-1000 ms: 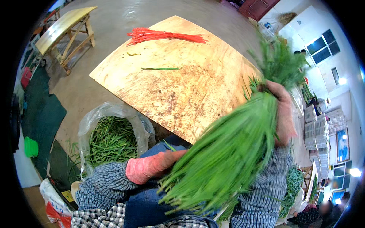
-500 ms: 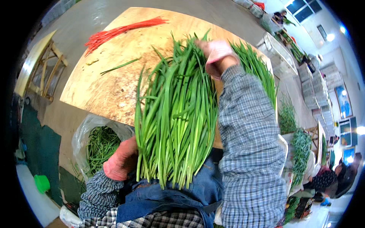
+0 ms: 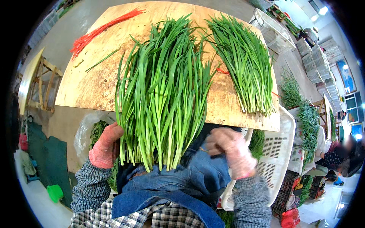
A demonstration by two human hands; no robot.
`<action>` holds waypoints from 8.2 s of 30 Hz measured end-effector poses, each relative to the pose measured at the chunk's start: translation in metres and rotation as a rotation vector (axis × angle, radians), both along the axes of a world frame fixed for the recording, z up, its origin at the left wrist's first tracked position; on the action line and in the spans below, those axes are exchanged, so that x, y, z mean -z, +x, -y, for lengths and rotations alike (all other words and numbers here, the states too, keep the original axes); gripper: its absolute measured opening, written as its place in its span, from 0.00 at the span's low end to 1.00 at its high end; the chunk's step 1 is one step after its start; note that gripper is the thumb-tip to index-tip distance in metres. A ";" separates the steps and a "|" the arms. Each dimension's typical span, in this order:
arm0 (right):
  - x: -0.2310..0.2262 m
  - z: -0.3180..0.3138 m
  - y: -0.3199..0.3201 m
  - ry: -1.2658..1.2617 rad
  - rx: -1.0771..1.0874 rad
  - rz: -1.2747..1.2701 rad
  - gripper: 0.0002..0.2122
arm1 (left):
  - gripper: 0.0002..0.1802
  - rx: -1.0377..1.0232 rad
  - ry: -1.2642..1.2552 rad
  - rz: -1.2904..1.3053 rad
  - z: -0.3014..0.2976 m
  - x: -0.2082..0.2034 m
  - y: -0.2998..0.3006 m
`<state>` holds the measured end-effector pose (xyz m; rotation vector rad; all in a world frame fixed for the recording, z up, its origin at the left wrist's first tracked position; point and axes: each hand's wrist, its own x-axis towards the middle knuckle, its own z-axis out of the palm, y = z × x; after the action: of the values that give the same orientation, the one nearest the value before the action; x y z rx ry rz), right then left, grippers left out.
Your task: The person gathers green vegetables into bunches, secures each bunch with a red rubber band, and places the finished bundles into a plastic crate.
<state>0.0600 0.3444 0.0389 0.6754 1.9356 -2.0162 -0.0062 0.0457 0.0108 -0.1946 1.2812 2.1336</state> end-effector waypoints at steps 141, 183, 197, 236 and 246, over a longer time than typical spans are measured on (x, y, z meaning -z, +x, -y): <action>0.082 0.089 0.013 -0.891 -0.001 -0.080 0.30 | 0.30 0.617 -1.245 -1.797 -0.042 -0.034 -0.072; -0.051 0.074 -0.099 -0.553 -0.020 -0.221 0.19 | 0.19 0.204 -0.413 -0.937 -0.062 -0.010 -0.015; -0.006 0.144 -0.042 -0.701 -0.192 -0.041 0.17 | 0.30 -0.083 0.125 -0.204 -0.006 -0.059 -0.034; -0.039 0.124 -0.101 -0.276 0.050 -0.721 0.20 | 0.29 -0.132 -0.197 -0.499 -0.047 -0.079 -0.037; -0.096 0.066 -0.150 -0.158 -0.135 -0.963 0.22 | 0.29 -0.025 -0.045 -0.973 -0.087 -0.103 -0.110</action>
<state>-0.0898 0.2782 0.1349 -0.5814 2.0964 -2.6129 -0.1164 0.1323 0.1137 0.9209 1.8214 2.2788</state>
